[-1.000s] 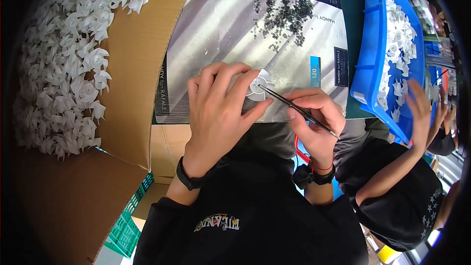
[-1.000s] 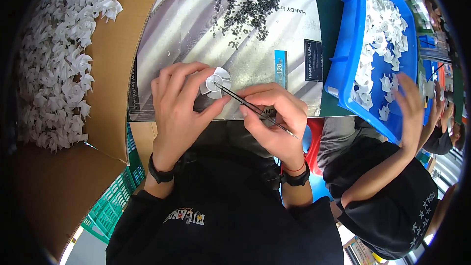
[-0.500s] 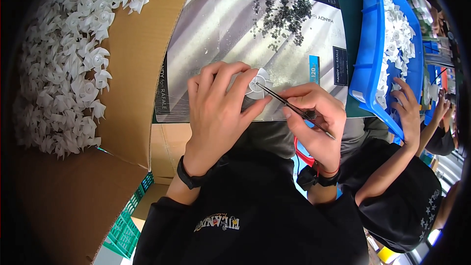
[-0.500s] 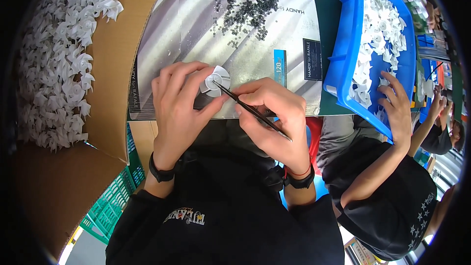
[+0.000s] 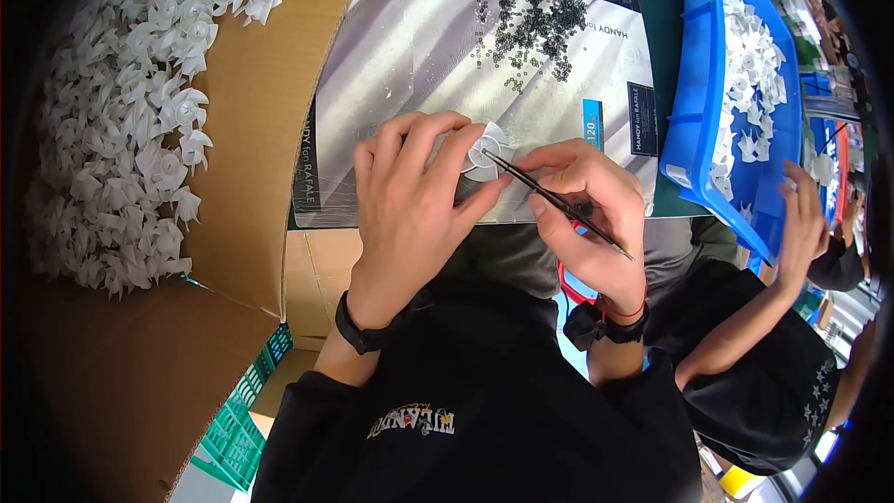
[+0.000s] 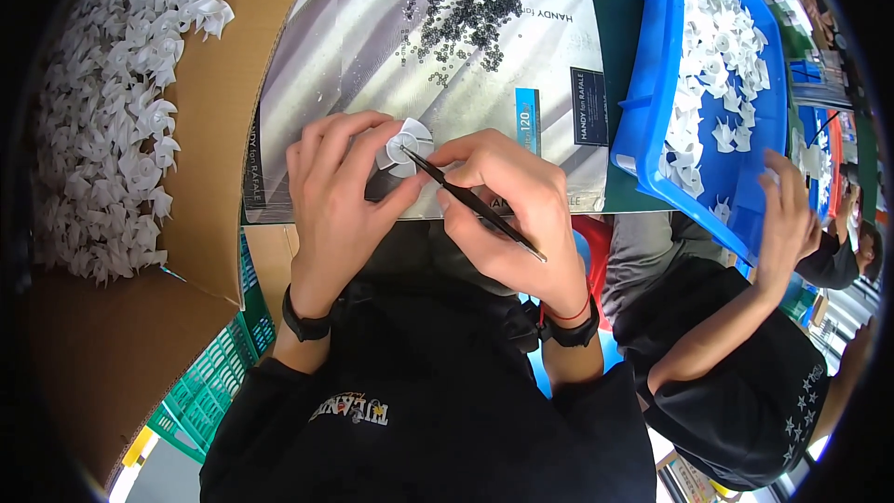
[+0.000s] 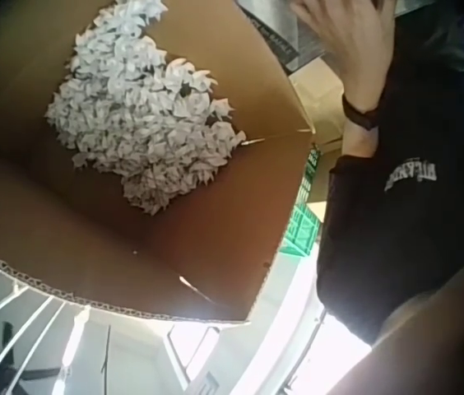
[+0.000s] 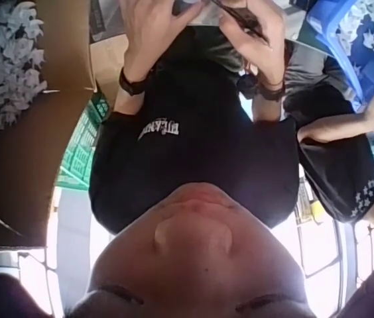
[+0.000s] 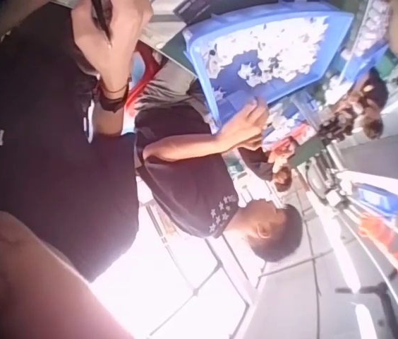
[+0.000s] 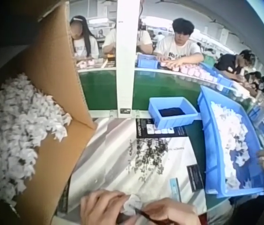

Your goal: The person picks up a fan blade from a box, places it on a mat, and uses tweezers to insert a small black ring into the center of the blade. This process is repeated for several fan blades before they are moved to the side.

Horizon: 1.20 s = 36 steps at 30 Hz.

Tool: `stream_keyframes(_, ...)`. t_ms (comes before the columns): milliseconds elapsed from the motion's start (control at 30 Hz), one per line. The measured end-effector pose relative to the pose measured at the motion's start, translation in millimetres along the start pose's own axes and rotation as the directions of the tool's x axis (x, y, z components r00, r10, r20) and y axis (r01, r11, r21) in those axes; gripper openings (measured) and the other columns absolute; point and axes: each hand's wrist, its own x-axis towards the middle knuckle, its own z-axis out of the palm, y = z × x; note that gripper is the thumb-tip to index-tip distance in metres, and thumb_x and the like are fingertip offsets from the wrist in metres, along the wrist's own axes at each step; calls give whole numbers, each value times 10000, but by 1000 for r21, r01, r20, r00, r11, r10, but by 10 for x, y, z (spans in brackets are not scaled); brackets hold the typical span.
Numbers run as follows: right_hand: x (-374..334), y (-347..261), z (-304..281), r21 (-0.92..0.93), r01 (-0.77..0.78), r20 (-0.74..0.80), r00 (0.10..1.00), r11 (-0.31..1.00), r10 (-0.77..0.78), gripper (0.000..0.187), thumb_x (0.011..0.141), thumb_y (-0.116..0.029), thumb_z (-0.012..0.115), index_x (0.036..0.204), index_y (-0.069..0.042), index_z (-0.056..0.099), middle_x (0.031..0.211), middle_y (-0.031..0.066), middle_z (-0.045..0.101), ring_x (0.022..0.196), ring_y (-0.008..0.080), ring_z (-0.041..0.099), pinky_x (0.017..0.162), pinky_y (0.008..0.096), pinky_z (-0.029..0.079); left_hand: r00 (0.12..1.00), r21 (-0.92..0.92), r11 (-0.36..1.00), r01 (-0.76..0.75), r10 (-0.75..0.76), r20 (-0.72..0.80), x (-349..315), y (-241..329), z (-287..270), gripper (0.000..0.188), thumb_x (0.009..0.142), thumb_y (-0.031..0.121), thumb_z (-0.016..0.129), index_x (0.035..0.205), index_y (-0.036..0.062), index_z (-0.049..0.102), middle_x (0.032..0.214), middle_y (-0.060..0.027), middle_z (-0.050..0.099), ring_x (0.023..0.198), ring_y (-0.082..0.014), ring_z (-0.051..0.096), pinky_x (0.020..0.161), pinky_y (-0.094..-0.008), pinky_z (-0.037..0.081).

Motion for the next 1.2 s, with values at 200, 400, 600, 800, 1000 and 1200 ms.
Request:
stream_keyframes(200, 0, 54, 25, -18, -12, -41, 999, 1000, 11, 140, 772, 99, 687, 860, 31, 603, 985, 139, 708, 700, 171, 651, 576, 248, 492, 1000, 10, 1000, 0, 0, -5, -4, 2, 0, 463, 686, 222, 873, 1102, 110, 704, 1137, 2, 652, 1083, -245, 584, 899, -396, 409)
stream_keyframes(400, -65, 114, 21, 31, 55, -116, 992, 998, -51, 130, 796, 115, 685, 890, 51, 622, 1025, 158, 707, 761, 132, 650, 647, 231, 499, 1000, 28, 1000, -8, 7, 15, 11, 23, -6, 454, 688, 250, 878, 1088, 118, 711, 1128, 16, 658, 1081, -235, 580, 902, -392, 403)
stream_keyframes(600, -180, 142, -5, 52, 99, -173, 981, 994, -89, 145, 818, 132, 673, 927, 65, 606, 1077, 196, 688, 916, 158, 666, 797, 236, 505, 1000, 19, 1000, -3, 4, -3, 6, 10, -1, 457, 688, 261, 881, 1089, 121, 713, 1132, 20, 659, 1081, -232, 580, 898, -392, 403)
stream_keyframes(800, -136, 78, 24, -13, 3, -108, 994, 1000, -4, 174, 808, 137, 682, 944, 58, 608, 1058, 217, 702, 902, 189, 679, 783, 258, 524, 1000, 31, 999, -10, 10, 1, -4, 0, 0, 489, 687, 285, 885, 1109, 116, 705, 1141, 8, 661, 1086, -241, 584, 902, -395, 405)
stream_keyframes(1000, -310, -57, -321, -204, 170, -524, 813, 964, -254, 159, 818, 93, 716, 944, 30, 641, 1045, 222, 723, 752, 179, 643, 685, 273, 508, 999, -41, 998, -40, 39, -30, 10, -2, 1, 570, 734, 390, 848, 1194, 111, 658, 1150, -11, 646, 1070, -245, 576, 865, -398, 388)
stream_keyframes(1200, -113, -354, -714, -434, -260, -842, 457, 863, -286, 79, 913, 9, 663, 957, 27, 600, 978, 172, 685, 756, 126, 582, 704, 246, 460, 998, 43, 998, -54, 55, -20, -3, -10, -13, 558, 763, 377, 829, 1210, 96, 647, 1128, -40, 658, 1076, -259, 582, 875, -392, 393)
